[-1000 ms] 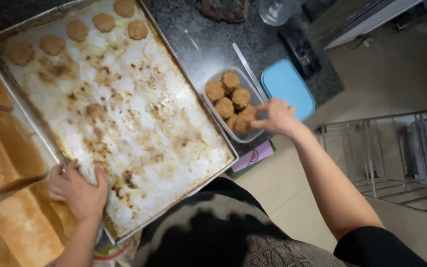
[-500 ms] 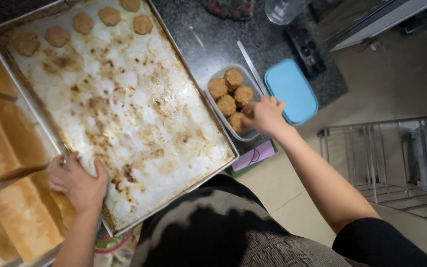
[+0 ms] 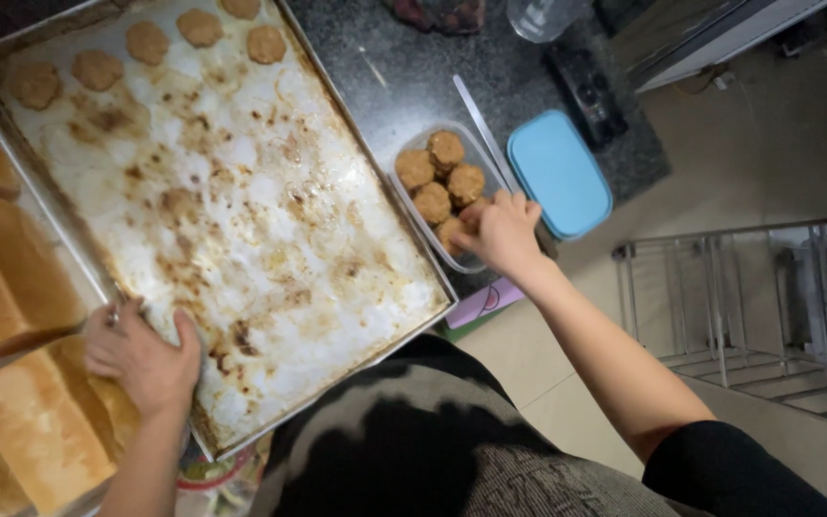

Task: The person picks up baked items from a metal tray and places them into a small clear plastic container, then picks up items from another tray on a rack and places them onto the first tray, before finally putting a blue lid onto the plastic container.

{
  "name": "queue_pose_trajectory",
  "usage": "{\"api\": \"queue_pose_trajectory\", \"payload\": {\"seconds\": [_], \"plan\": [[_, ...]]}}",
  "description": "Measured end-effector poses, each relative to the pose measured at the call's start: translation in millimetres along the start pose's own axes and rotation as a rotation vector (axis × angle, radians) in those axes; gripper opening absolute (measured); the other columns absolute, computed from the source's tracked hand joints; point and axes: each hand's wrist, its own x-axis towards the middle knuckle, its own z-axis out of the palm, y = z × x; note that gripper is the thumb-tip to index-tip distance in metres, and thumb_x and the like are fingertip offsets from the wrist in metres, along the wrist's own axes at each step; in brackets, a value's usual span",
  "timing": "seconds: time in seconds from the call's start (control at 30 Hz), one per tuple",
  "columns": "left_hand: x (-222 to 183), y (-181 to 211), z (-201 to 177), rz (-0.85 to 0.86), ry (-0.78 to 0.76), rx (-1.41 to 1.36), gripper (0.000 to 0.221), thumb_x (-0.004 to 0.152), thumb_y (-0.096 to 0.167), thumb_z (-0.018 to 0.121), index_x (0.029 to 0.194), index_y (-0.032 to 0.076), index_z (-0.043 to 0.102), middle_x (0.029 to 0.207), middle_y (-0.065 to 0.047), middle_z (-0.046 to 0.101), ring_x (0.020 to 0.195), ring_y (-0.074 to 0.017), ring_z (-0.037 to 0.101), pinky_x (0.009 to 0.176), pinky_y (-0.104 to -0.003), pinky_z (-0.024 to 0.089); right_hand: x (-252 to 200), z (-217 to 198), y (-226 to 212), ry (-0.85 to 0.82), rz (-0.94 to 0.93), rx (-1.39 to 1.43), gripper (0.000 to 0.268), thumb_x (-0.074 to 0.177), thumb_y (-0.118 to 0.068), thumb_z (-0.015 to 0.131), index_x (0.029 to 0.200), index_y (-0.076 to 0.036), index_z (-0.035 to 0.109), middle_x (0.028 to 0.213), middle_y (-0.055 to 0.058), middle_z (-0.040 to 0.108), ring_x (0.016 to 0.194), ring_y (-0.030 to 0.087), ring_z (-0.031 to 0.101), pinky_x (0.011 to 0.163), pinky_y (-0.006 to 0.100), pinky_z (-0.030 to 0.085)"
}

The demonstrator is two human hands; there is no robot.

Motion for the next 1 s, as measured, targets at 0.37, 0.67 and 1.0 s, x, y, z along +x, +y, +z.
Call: {"api": "queue_pose_trajectory", "payload": {"seconds": [0.37, 0.67, 1.0], "plan": [[3.1, -0.4, 1.9, -0.067, 0.046, 0.039, 0.050, 0.097, 0.038, 0.068, 0.130, 0.001, 0.061, 0.144, -0.026, 0.043, 0.144, -0.0439, 0.033, 0.121, -0.060, 0.021, 79.1, -49.3, -45.2, 0.134, -0.162, 0.063, 0.037, 0.079, -0.041, 0.080, 0.109, -0.021, 0.080, 0.107, 0.014, 0.062, 0.110, 0.035, 0.051, 0.095, 0.051, 0.031], [10.5, 13.3, -9.1, -0.106, 0.031, 0.085, 0.059, 0.088, 0.038, 0.069, 0.134, 0.003, 0.060, 0.143, -0.019, 0.048, 0.137, -0.0380, 0.040, 0.116, -0.058, 0.026, 247.7, 20.6, -143.5, 0.130, -0.350, 0.064, 0.024, 0.088, -0.040, 0.074, 0.104, -0.024, 0.080, 0.107, 0.016, 0.061, 0.110, 0.038, 0.050, 0.091, 0.053, 0.034], [19.3, 18.5, -8.9, -0.117, 0.088, 0.114, 0.054, 0.083, 0.037, 0.071, 0.127, 0.007, 0.063, 0.138, -0.017, 0.051, 0.132, -0.0357, 0.046, 0.113, -0.055, 0.031, 362.3, 92.3, -182.2, 0.153, -0.275, -0.076, 0.040, 0.083, -0.046, 0.074, 0.104, -0.012, 0.077, 0.121, 0.025, 0.056, 0.115, 0.045, 0.044, 0.092, 0.059, 0.034]]}}
